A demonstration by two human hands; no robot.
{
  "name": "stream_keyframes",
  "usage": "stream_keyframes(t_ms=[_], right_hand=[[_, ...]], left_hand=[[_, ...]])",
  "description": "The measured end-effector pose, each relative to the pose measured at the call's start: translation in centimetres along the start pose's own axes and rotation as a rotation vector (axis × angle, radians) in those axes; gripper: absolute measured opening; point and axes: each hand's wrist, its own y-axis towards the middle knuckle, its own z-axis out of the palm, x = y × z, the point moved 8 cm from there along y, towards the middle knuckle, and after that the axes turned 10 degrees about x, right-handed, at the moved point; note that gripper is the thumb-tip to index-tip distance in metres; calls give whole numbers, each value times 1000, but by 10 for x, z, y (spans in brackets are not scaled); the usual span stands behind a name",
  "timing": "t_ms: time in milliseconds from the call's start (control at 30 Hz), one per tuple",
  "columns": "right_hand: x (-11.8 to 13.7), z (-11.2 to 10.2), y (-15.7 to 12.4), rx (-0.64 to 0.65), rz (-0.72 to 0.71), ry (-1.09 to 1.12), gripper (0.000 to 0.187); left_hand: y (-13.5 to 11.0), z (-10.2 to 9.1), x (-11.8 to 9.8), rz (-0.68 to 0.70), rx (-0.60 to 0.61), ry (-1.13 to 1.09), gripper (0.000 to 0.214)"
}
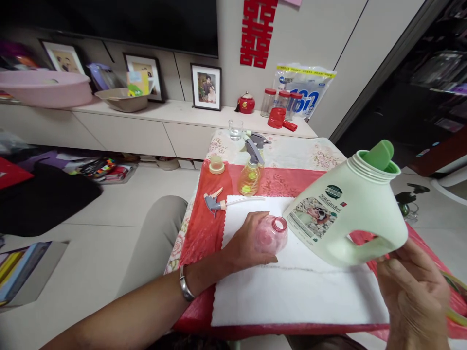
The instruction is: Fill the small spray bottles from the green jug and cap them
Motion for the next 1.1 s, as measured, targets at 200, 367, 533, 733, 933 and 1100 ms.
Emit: stream_keyframes(t_ms=[200, 367, 533, 733, 933, 1100], right_hand=[[-19, 13, 9, 7, 8, 84, 56], [-42, 14, 20, -61, 29, 9, 49], [-31, 14, 24, -209, -69, -140, 38], [9, 13, 18, -240, -76, -327, 38], [60, -15, 2, -308, -68, -543, 44], [99, -38, -9, -385, -56, -693, 49]], left_hand=[[3, 1, -1, -19, -4, 28, 112], [4, 0, -2, -13, -14, 48, 108], [4, -1, -7, 15, -15, 75, 107], [3, -1, -10, -7, -8, 92, 107], [-1, -16, -17, -46, -124, 92, 103], [-7, -33, -17, -121, -225, 177, 94]])
